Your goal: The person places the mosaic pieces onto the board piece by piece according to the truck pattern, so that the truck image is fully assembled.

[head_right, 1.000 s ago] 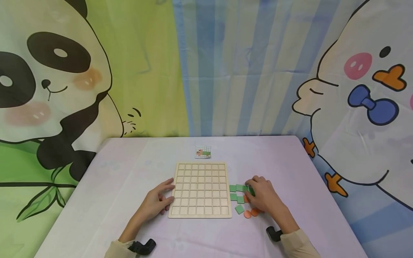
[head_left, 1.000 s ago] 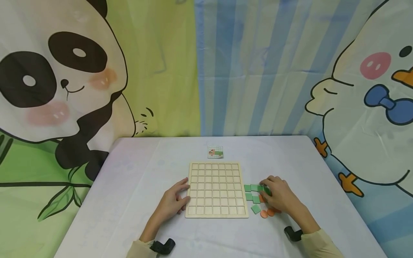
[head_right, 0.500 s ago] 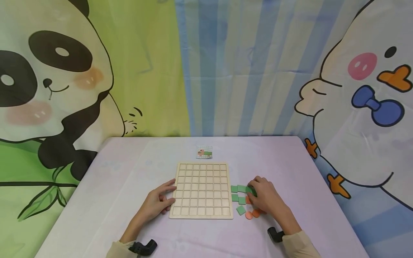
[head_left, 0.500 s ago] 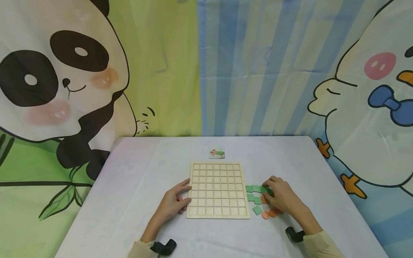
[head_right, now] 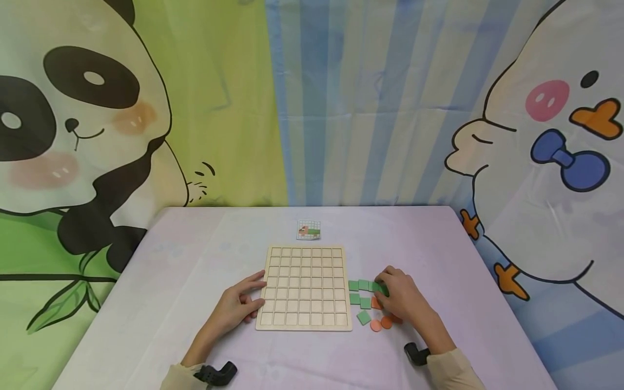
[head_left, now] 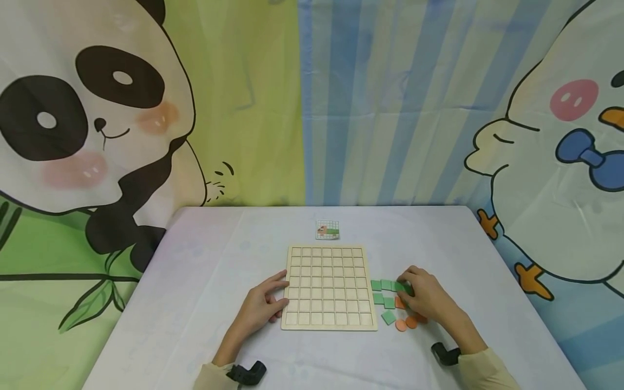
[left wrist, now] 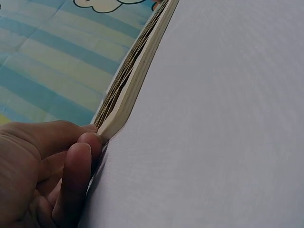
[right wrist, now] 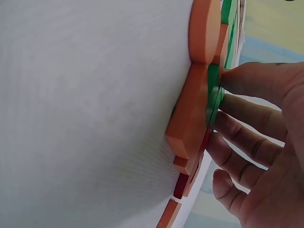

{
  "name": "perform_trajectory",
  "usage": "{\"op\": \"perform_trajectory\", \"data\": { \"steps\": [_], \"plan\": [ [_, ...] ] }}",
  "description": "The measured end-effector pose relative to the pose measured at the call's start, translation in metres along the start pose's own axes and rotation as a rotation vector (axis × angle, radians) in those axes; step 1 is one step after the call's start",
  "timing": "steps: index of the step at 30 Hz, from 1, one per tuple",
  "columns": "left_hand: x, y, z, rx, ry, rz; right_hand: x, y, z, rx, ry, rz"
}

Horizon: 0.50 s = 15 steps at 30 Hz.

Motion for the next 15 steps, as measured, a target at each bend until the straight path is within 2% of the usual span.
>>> {"op": "perform_trajectory", "data": {
  "steps": [11,15],
  "plan": [
    [0.0002,-0.0016,0.0008,0.008,-0.018,0.003,0.0021,-0.0004,-0.0005,-0.008,-0.005,-0.003],
    [0.0003,-0.0016,0.0008,0.015,-0.019,0.007,0.0028,-0.0018,-0.0014,-0.004,0.014,-0.030]
  ]
}}
Point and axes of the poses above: each hand's wrist, its own x-axis towards the middle knuckle, its own z-axis out of the back of the hand, y = z × x, the point moved 8 cm from there along x, towards the middle knuckle, and after that the axes turned 9 degrees about -y, right-handed, at the moved point
